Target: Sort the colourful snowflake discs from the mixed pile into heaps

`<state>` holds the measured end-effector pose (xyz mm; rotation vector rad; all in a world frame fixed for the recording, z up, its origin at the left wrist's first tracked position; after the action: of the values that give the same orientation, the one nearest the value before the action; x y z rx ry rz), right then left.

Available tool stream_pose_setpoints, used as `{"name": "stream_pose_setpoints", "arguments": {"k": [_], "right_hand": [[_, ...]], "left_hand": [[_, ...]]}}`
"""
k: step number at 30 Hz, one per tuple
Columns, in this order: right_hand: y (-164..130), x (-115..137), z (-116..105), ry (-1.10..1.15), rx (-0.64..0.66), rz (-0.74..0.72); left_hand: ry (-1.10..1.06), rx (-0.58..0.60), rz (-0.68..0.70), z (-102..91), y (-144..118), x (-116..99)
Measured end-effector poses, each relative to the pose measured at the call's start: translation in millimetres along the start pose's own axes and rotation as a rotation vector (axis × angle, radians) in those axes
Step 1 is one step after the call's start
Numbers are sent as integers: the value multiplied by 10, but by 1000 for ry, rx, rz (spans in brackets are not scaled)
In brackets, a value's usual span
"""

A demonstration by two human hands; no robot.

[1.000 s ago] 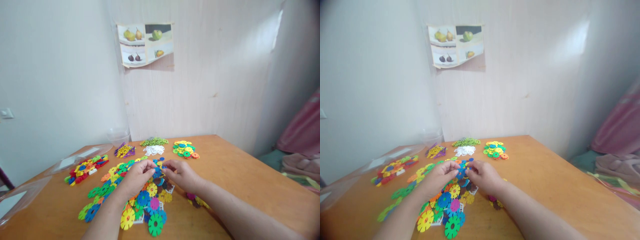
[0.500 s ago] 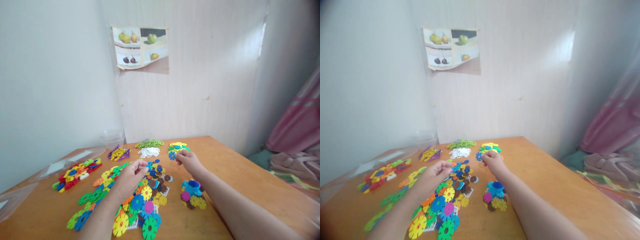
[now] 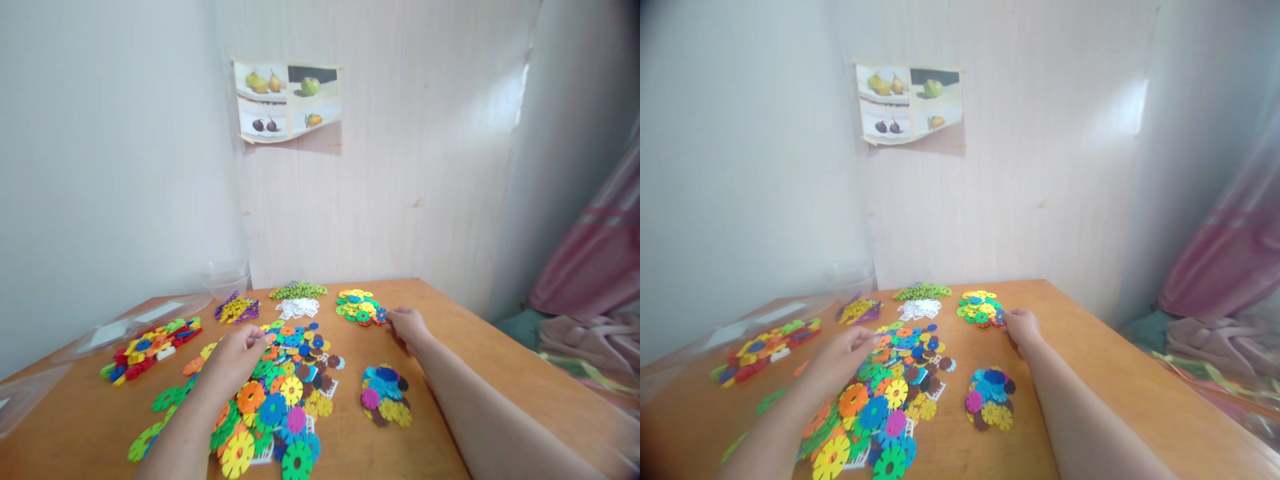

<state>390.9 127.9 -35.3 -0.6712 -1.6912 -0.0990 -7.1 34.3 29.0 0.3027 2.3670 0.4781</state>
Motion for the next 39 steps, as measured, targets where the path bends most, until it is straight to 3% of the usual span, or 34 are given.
{"name": "stream_pose_setpoints", "arguments": {"k": [11,22,27,33,39], "right_hand": [[58,-48,31,-13,62,16],[104,-86,59,-4,34,-38],[26,21,110,-37,22,-186],[-248,143,271,-123,124,-385],[-447,155,444,-208,187,-509]], "left_hand": [[15,53,-24,-6,-31,-5],[72,72,-56,-31,-89,-13],[50,185,-25,20,-138,-44],[20,295,22,56,-184,-96],[-31,281,63,67,-185,-215]]}}
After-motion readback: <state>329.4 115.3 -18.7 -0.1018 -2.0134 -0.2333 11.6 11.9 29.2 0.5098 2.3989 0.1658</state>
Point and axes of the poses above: each hand's wrist, its own y-axis towards the middle knuckle, its own z-axis out of the palm, x = y × z, the point moved 4 cm from there along y, towards the middle knuckle, and after that the axes turned 14 degrees about z, right-handed, at the moved point
